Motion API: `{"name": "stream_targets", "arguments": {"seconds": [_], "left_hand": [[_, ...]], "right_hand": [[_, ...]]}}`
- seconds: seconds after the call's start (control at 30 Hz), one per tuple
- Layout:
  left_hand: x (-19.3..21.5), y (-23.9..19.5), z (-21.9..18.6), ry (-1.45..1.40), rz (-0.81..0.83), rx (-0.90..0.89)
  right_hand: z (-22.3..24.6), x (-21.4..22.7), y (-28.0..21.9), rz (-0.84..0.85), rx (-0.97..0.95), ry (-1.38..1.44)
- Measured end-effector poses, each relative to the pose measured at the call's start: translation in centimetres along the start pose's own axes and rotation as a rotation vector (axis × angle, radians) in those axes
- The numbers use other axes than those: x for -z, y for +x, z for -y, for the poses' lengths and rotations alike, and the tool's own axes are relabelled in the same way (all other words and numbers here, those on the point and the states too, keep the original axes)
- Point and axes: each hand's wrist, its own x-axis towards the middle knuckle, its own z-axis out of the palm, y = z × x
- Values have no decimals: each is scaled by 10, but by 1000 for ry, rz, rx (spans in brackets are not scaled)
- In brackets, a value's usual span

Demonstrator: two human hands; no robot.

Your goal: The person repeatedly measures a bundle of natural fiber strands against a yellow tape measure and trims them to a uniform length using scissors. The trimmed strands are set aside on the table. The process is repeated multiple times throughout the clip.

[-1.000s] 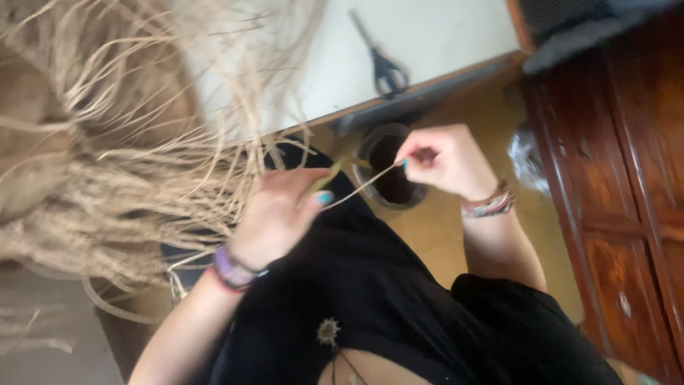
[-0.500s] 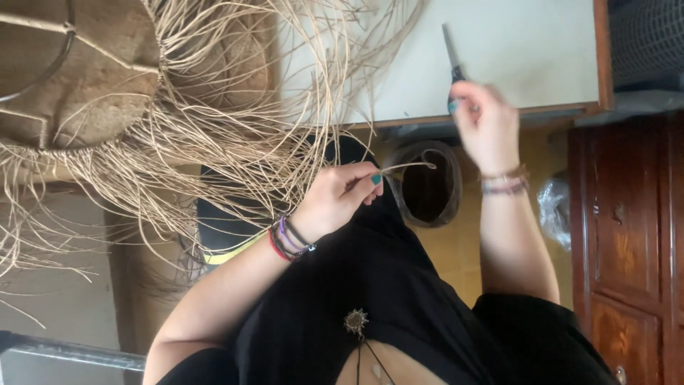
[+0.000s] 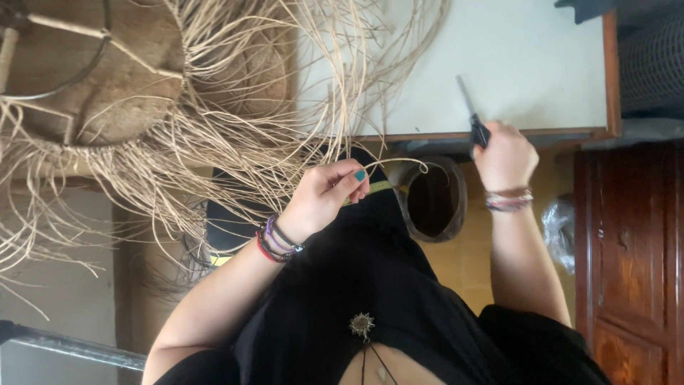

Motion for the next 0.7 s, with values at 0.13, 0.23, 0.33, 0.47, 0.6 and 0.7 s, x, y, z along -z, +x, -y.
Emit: {"name": "stream_targets", "arguments": {"seconds": [0.13,0.23,0.33,0.47,0.6,0.7], "left_hand": [[10,-4,-3,10,-61,-18],[12,-8,-11,-27,-73,-30],[8,-11,-20,-22,-46,-49],[-2,-17,-32,8,8,-93],[-8,-21,-34,23,33,-113],[-10,-22,-35,17,35,-142]], "right_hand": [[17,124,-25,222,-51,1069],[27,132,-54,722,48,1701],[57,123,-72,1061,238,1854],[98,136,-73,754,335,1851],[112,137,-70,546,442,1817],[114,143,-68,498,463,1819]]}}
